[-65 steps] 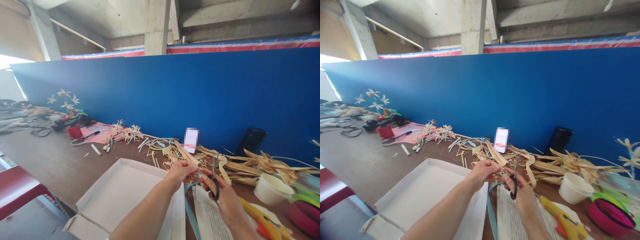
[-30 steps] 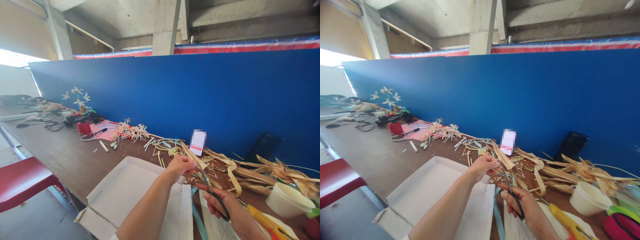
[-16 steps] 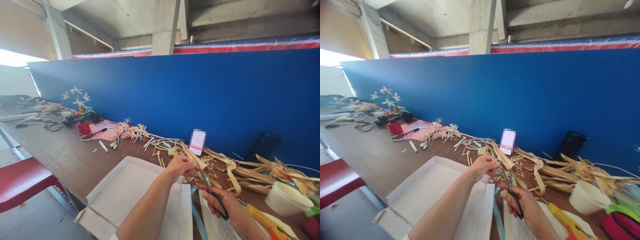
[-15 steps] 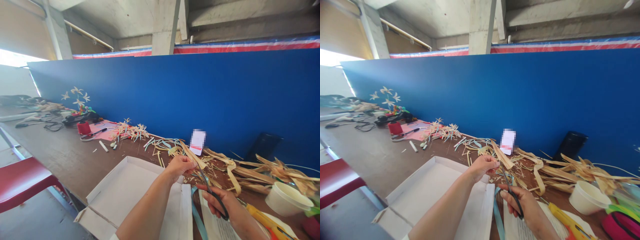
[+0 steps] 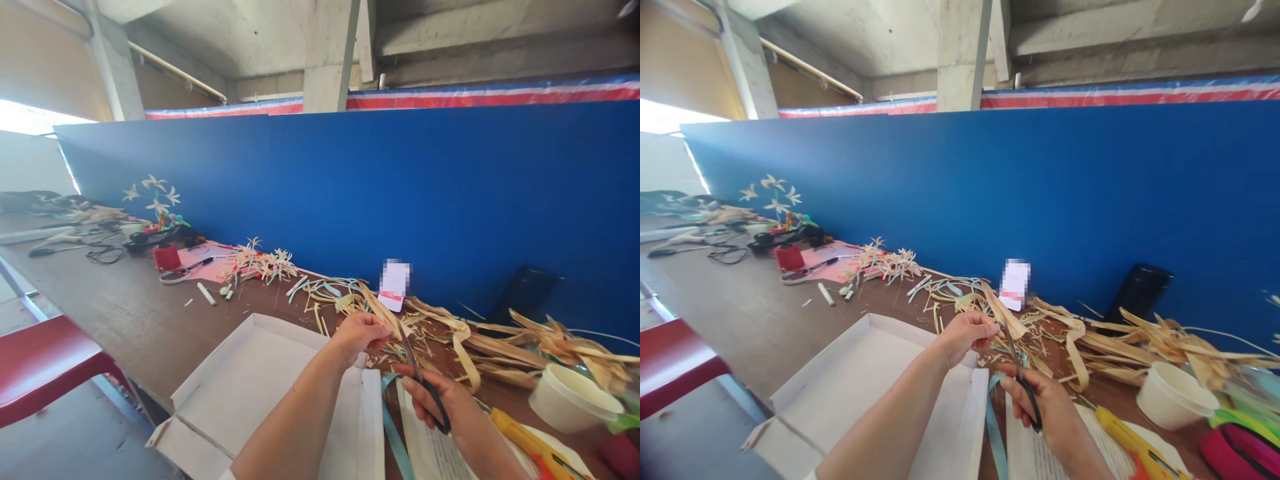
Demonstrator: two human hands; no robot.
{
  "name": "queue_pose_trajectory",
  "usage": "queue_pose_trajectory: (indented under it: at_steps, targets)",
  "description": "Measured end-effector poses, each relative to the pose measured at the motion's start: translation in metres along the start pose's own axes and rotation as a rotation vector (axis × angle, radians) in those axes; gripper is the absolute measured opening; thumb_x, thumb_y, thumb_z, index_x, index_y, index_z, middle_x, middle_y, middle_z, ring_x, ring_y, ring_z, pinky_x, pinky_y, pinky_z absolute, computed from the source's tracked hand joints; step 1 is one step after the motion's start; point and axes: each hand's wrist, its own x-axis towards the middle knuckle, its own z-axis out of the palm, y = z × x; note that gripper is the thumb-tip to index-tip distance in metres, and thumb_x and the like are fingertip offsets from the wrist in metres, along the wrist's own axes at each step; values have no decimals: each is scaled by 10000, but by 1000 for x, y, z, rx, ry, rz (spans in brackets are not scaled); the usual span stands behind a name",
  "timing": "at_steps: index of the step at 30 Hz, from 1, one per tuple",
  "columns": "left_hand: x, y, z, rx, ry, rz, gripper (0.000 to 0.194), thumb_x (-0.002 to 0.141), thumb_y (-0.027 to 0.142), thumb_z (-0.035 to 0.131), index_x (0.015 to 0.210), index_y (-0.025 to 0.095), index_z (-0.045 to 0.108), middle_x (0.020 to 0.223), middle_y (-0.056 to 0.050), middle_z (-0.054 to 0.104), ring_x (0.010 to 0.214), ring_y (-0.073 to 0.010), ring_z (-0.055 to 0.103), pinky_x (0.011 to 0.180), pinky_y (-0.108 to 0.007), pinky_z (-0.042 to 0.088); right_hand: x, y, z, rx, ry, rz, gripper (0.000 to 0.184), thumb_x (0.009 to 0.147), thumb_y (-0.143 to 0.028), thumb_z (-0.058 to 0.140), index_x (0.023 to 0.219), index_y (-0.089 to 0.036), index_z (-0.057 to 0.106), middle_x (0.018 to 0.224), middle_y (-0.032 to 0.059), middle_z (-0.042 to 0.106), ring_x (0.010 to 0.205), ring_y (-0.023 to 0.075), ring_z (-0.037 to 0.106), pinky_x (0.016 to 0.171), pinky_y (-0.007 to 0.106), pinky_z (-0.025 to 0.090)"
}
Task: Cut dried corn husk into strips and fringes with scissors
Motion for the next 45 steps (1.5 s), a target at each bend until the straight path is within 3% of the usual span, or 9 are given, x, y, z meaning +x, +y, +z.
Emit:
queue_pose_trajectory:
  at_steps: [5, 11, 25, 35, 40, 45]
  targets:
    - [-3, -8, 10, -19, -42, -42, 416, 493, 431, 775, 684, 114, 586, 628, -3, 565, 541, -67, 484, 571, -226, 386, 6, 1, -1, 208, 305, -85, 590, 614, -415, 739, 1145, -195, 604, 659, -11, 625, 586, 140, 520, 533, 258, 399]
    - [-6, -19, 24, -8, -115, -77, 419, 470, 421, 785, 683, 117, 589, 602, 1, 561, 535, -74, 487, 549, -220, 375, 9, 7, -6, 364, 364, -175, 617, 623, -355, 743, 1196, -222, 558, 833, 12, 643, 685, 163, 570, 602, 282, 453]
    - [-11, -14, 19, 374, -161, 15, 233, 595, 346, 704, 701, 141, 674, 619, 12, 574, 575, -81, 462, 564, -210, 350, 5, 1, -6, 226, 388, -194, 539, 673, -372, 704, 1158, -212, 534, 808, 0, 599, 691, 151, 549, 647, 259, 444]
    - [-8, -17, 25, 391, -126, 61, 198, 607, 310, 687, 702, 137, 664, 616, 3, 586, 541, -84, 474, 532, -209, 357, 8, 6, -7, 178, 395, -191, 530, 673, -381, 700, 1151, -218, 542, 820, 5, 622, 720, 163, 561, 681, 274, 446]
    - [-8, -12, 24, 297, -20, 22, 302, 609, 402, 699, 742, 139, 633, 618, -4, 587, 534, -84, 471, 535, -214, 365, 3, -1, -3, 85, 242, -26, 529, 715, -480, 631, 1158, -196, 579, 740, 26, 642, 658, 173, 543, 509, 249, 392]
    - [-6, -9, 23, 140, 0, 23, 342, 605, 450, 700, 734, 152, 593, 590, 6, 561, 554, -106, 529, 527, -211, 356, -3, -8, 2, 9, 85, -55, 454, 728, -515, 594, 1039, -191, 656, 622, 4, 597, 558, 148, 481, 471, 248, 349]
